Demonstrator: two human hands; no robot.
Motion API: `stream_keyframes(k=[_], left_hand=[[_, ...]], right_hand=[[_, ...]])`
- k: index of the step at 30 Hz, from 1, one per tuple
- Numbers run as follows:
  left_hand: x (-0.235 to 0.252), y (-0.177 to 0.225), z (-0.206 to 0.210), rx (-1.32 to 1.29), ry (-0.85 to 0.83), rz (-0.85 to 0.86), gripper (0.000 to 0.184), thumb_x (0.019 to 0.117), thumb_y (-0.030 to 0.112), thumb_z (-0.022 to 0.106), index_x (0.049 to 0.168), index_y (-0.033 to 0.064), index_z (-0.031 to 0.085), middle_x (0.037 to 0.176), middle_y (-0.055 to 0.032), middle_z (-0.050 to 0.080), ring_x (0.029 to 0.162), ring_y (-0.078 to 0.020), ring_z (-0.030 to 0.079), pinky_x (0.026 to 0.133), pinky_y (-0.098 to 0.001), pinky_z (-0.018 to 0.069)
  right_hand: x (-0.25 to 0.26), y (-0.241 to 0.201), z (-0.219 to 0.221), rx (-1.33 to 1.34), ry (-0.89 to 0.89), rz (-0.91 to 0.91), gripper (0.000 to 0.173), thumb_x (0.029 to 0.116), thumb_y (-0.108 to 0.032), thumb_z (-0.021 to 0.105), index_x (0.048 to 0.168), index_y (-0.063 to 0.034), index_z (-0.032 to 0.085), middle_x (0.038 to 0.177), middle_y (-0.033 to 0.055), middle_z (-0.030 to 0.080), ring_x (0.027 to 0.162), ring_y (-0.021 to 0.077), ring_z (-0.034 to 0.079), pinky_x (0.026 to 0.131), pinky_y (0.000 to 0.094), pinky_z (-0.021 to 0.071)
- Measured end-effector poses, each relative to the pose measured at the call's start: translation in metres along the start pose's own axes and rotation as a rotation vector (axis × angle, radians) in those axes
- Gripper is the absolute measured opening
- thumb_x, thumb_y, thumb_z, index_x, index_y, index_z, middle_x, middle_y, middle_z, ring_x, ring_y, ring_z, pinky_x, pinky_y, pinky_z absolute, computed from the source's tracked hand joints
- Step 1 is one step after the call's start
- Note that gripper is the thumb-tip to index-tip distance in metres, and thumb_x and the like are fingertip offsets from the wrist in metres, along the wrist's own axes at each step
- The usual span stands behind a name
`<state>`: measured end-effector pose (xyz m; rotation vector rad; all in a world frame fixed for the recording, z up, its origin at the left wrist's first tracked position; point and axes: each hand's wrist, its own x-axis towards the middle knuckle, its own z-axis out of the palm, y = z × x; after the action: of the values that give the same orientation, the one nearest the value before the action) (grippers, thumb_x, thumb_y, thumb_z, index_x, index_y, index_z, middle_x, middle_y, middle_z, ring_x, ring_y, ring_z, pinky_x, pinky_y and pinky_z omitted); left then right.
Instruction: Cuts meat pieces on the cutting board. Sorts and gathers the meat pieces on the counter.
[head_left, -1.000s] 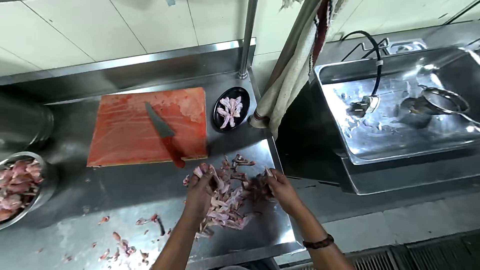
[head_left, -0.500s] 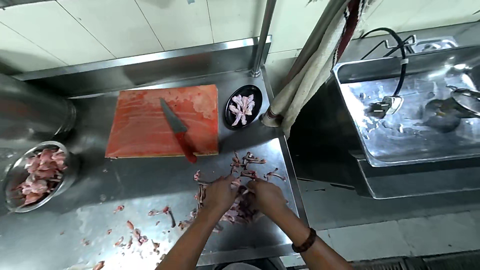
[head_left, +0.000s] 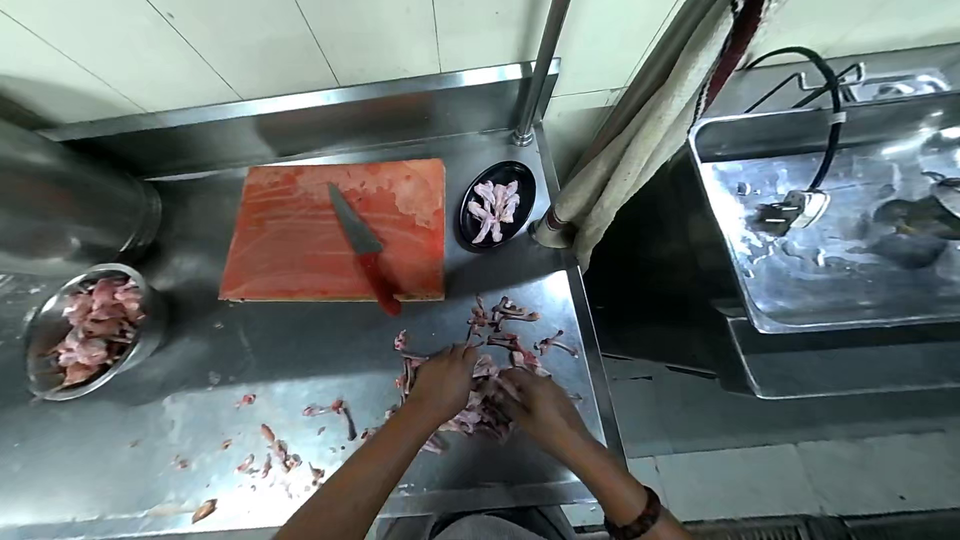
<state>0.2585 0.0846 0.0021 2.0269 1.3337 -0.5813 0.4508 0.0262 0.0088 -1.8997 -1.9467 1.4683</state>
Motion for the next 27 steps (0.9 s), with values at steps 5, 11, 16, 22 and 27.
stream_keyframes(k=[5,11,16,22,27], left_hand=[[-0.001,-0.011,-0.011,-0.076,0.04,-0.135,0.046,0.1053,0.035,0.047,0.14,0.0058,0.055,0.135,-0.0172,0.063,0.124,-0.0357,0.063,0.1,-0.0561,0.0527],[-0.025,-0.045,-0.005,-0.572,0.326,-0.108,0.047,0.1071,0.029,0.046,0.143,-0.0008,0.051,0.128,-0.0216,0.065,0.119,-0.0325,0.065,0.106,-0.0524,0.0501],[-0.034,-0.034,0.004,-1.238,0.463,-0.032,0.04,0.1058,0.024,0.045,0.138,0.0009,0.052,0.099,-0.009,0.068,0.075,-0.0134,0.065,0.068,-0.032,0.0571],[-0.023,-0.014,-0.014,-1.42,0.444,0.042,0.044,0.1059,0.023,0.051,0.144,0.0006,0.047,0.109,-0.0105,0.068,0.085,-0.0151,0.069,0.077,-0.0324,0.0596],[-0.019,-0.006,-0.017,-1.337,0.493,0.089,0.044,0.1032,0.02,0.053,0.143,0.0005,0.049,0.117,-0.0083,0.069,0.093,-0.0117,0.068,0.08,-0.0291,0.0576]], right_hand=[[0.015,-0.022,0.029,-0.312,-0.033,-0.019,0.034,0.0974,-0.03,0.059,0.13,-0.0226,0.067,0.118,0.0145,0.07,0.102,0.0371,0.071,0.082,0.0606,0.0573],[0.014,-0.024,0.013,-0.219,-0.059,0.08,0.038,0.0968,-0.037,0.061,0.124,-0.0117,0.069,0.123,0.0156,0.068,0.11,0.0359,0.068,0.09,0.0593,0.0552],[0.017,-0.002,-0.005,0.498,0.077,0.09,0.036,0.099,-0.036,0.059,0.112,-0.0033,0.066,0.088,0.0085,0.065,0.077,0.0194,0.064,0.073,0.0421,0.0547],[0.045,-0.032,-0.034,0.84,0.144,0.015,0.031,0.0969,-0.022,0.066,0.121,-0.0025,0.063,0.097,0.0085,0.067,0.082,0.0155,0.066,0.073,0.0343,0.0567],[0.056,-0.046,-0.042,0.724,0.045,-0.007,0.031,0.0937,-0.026,0.073,0.113,-0.0026,0.066,0.094,0.0088,0.067,0.079,0.0149,0.065,0.071,0.0338,0.0561]])
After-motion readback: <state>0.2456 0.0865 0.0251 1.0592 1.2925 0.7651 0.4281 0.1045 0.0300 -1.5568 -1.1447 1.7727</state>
